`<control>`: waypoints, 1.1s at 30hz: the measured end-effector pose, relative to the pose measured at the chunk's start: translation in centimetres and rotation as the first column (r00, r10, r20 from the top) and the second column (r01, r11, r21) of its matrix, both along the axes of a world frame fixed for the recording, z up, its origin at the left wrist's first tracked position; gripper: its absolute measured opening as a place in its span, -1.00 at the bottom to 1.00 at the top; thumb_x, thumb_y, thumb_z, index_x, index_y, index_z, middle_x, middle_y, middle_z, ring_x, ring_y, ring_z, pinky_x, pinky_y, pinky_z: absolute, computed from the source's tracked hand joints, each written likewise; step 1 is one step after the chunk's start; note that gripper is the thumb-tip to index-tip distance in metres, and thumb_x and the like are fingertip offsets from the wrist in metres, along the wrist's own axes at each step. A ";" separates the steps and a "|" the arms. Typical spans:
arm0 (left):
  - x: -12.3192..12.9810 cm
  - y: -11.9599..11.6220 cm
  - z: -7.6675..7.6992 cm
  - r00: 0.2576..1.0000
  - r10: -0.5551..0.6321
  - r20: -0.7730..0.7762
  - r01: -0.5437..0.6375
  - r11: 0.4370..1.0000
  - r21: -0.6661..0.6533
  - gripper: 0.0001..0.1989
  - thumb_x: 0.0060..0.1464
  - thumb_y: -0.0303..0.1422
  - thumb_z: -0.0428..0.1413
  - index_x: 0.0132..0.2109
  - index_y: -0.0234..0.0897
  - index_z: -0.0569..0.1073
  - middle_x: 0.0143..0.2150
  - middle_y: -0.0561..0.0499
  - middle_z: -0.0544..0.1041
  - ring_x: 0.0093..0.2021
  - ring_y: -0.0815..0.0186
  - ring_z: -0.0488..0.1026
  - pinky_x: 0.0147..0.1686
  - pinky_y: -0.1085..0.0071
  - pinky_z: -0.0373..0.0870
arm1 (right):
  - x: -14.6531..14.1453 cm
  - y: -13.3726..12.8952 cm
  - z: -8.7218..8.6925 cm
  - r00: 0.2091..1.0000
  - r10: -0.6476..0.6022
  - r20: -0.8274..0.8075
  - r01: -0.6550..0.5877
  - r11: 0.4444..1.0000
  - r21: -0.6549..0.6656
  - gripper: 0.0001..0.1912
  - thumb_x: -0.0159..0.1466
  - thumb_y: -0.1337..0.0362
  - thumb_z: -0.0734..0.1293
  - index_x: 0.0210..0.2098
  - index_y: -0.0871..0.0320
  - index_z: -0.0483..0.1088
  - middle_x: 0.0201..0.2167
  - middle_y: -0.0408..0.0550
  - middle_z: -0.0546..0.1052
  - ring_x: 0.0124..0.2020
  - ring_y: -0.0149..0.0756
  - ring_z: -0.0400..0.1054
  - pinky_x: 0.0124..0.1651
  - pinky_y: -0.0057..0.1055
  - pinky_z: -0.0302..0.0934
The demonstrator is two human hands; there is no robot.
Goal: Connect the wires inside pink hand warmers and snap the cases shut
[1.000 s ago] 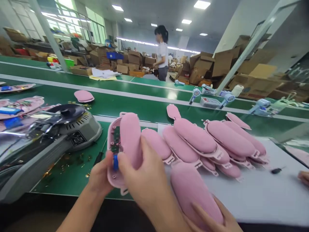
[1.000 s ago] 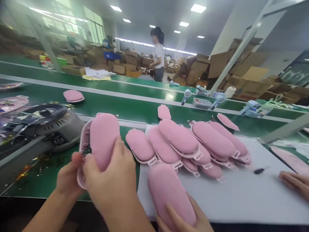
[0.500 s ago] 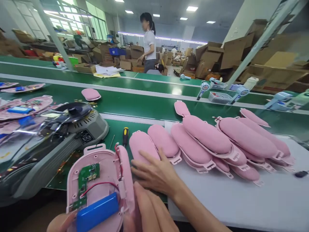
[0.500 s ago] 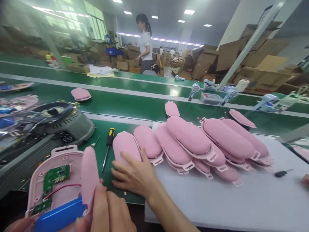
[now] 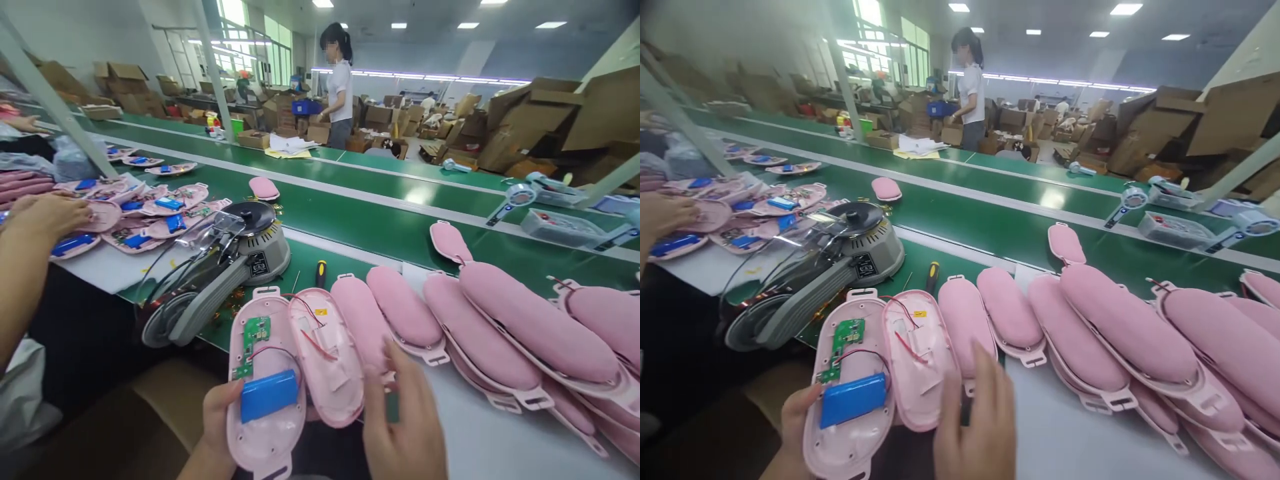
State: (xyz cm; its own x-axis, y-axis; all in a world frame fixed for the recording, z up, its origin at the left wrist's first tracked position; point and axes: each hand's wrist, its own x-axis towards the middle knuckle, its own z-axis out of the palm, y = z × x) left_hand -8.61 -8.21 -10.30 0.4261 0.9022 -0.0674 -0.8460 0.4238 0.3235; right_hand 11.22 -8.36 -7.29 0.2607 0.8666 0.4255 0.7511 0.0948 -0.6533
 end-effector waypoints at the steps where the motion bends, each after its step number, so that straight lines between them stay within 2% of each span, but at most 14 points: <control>1: 0.3 0.3 0.4 0.999 -0.033 0.018 0.032 0.999 0.028 -0.72 -0.05 -0.31 0.12 -0.23 -0.29 0.64 -0.16 -0.12 0.63 -0.04 -0.14 0.51 0.17 -0.12 0.19 | 0.9 0.3 -0.5 0.998 -0.059 0.028 0.060 0.998 -0.014 -0.48 0.32 -0.04 0.15 0.08 0.20 0.30 -0.05 0.22 0.45 -0.03 0.07 0.35 -0.03 -0.04 0.26; 4: 0.9 0.8 1.3 0.998 -0.043 0.036 0.041 0.997 0.060 -0.72 -0.02 -0.31 0.09 -0.23 -0.28 0.64 -0.13 -0.12 0.62 0.01 -0.12 0.49 0.21 -0.13 0.13 | 3.7 1.5 -1.8 0.988 -0.133 0.074 0.143 0.978 -0.152 -0.39 0.30 -0.11 0.11 0.12 0.23 0.26 -0.14 0.24 0.47 -0.10 0.13 0.35 -0.09 0.02 0.23; 6: 0.8 1.1 1.4 0.999 -0.041 0.028 0.039 0.998 0.053 -0.72 -0.01 -0.32 0.08 -0.23 -0.28 0.64 -0.17 -0.12 0.64 0.00 -0.11 0.49 0.21 -0.12 0.12 | 4.4 2.2 -2.2 0.993 -0.104 0.064 0.117 0.963 -0.243 -0.37 0.30 -0.10 0.10 0.15 0.23 0.22 -0.12 0.25 0.47 -0.10 0.16 0.35 -0.11 0.03 0.22; 8: 0.6 1.2 1.3 0.999 -0.040 0.007 0.040 0.998 0.039 -0.72 -0.02 -0.33 0.09 -0.21 -0.30 0.64 -0.23 -0.14 0.65 -0.04 -0.12 0.52 0.20 -0.12 0.15 | 3.9 2.7 -2.2 0.996 -0.080 0.029 0.084 0.957 -0.277 -0.36 0.27 -0.09 0.14 0.16 0.25 0.20 -0.04 0.27 0.45 -0.07 0.20 0.34 -0.10 0.04 0.22; 11: 0.1 1.2 1.0 0.999 0.000 -0.045 0.000 1.000 -0.002 -0.72 -0.05 -0.35 0.12 -0.20 -0.34 0.64 -0.31 -0.15 0.65 -0.16 -0.11 0.57 0.15 -0.08 0.25 | 2.8 3.3 -2.1 0.984 -0.104 -0.147 0.050 0.941 -0.333 -0.31 0.19 -0.05 0.26 0.19 0.20 0.17 -0.06 0.19 0.47 -0.09 0.13 0.38 -0.16 -0.06 0.28; 14: -0.3 1.0 0.6 0.991 0.064 -0.121 -0.077 0.992 -0.104 -0.75 -0.03 -0.40 0.11 -0.24 -0.37 0.64 -0.30 -0.17 0.65 -0.19 -0.08 0.58 0.08 -0.04 0.35 | 2.6 3.7 -2.0 0.928 -0.096 -0.360 -0.036 0.938 -0.344 -0.33 0.12 0.01 0.35 0.15 0.15 0.24 -0.09 0.08 0.48 -0.08 0.00 0.40 -0.14 -0.18 0.33; 17: -0.3 0.8 0.2 0.976 0.087 -0.201 -0.134 0.963 -0.236 -0.74 -0.04 -0.43 0.11 -0.23 -0.41 0.63 -0.31 -0.21 0.64 -0.19 -0.11 0.58 0.02 -0.05 0.40 | 2.8 3.5 -1.9 0.902 -0.038 -0.431 -0.060 0.975 -0.212 -0.48 0.16 0.06 0.33 0.07 0.14 0.33 -0.02 0.06 0.42 0.03 -0.06 0.33 -0.01 -0.23 0.29; 20: 0.4 0.8 0.3 0.967 0.081 -0.243 -0.160 0.931 -0.327 -0.65 -0.08 -0.47 0.13 -0.10 -0.41 0.59 -0.33 -0.21 0.64 -0.20 -0.13 0.57 -0.02 -0.08 0.42 | 2.8 2.9 -1.3 0.937 -0.027 -0.348 0.007 0.998 -0.059 -0.56 0.24 0.08 0.27 0.07 0.11 0.34 -0.05 0.07 0.34 0.01 -0.11 0.32 -0.03 -0.26 0.30; 22: 1.1 0.9 0.9 0.961 0.088 -0.261 -0.179 0.919 -0.351 -0.65 -0.09 -0.48 0.14 -0.09 -0.40 0.58 -0.30 -0.22 0.64 -0.17 -0.16 0.56 -0.02 -0.11 0.42 | 3.0 2.6 -0.7 0.963 -0.053 -0.265 0.063 0.998 0.030 -0.57 0.29 0.10 0.22 0.11 0.10 0.30 -0.03 0.09 0.30 0.03 -0.10 0.29 -0.01 -0.23 0.27; 25: 2.2 1.3 2.1 0.939 0.107 -0.326 -0.227 0.906 -0.358 -0.78 -0.08 -0.50 0.15 -0.23 -0.39 0.61 -0.30 -0.21 0.64 -0.16 -0.15 0.56 -0.02 -0.14 0.41 | 4.1 2.7 0.0 0.990 -0.088 -0.109 0.106 0.978 0.178 -0.56 0.35 0.13 0.18 0.18 0.11 0.23 0.03 0.13 0.29 0.06 -0.08 0.26 0.00 -0.20 0.25; 28: 3.1 1.6 3.4 0.912 0.115 -0.394 -0.270 0.892 -0.363 -0.84 -0.09 -0.53 0.16 -0.32 -0.38 0.60 -0.33 -0.20 0.65 -0.19 -0.14 0.57 -0.04 -0.16 0.41 | 5.5 3.0 0.2 0.994 -0.080 0.081 0.050 0.944 0.327 -0.62 0.36 0.22 0.20 0.15 0.09 0.26 -0.02 0.10 0.36 0.01 -0.12 0.31 -0.09 -0.27 0.28; 30: 3.5 1.8 4.0 0.892 0.118 -0.436 -0.297 0.881 -0.369 -0.80 -0.09 -0.54 0.15 -0.26 -0.40 0.59 -0.33 -0.22 0.64 -0.19 -0.16 0.57 -0.06 -0.16 0.41 | 6.0 3.1 0.2 0.981 -0.100 0.164 0.030 0.923 0.384 -0.68 0.36 0.29 0.20 0.09 0.09 0.30 -0.07 0.08 0.39 -0.05 -0.16 0.33 -0.13 -0.31 0.28; 33: 4.1 1.9 4.6 0.863 0.118 -0.491 -0.343 0.852 -0.396 -0.59 -0.07 -0.54 0.13 0.00 -0.44 0.49 -0.31 -0.24 0.64 -0.18 -0.19 0.56 -0.11 -0.18 0.44 | 6.0 3.1 0.0 0.939 -0.205 0.275 0.053 0.878 0.475 -0.77 0.35 0.30 0.22 -0.01 0.17 0.33 -0.11 0.13 0.39 -0.11 -0.11 0.30 -0.13 -0.24 0.24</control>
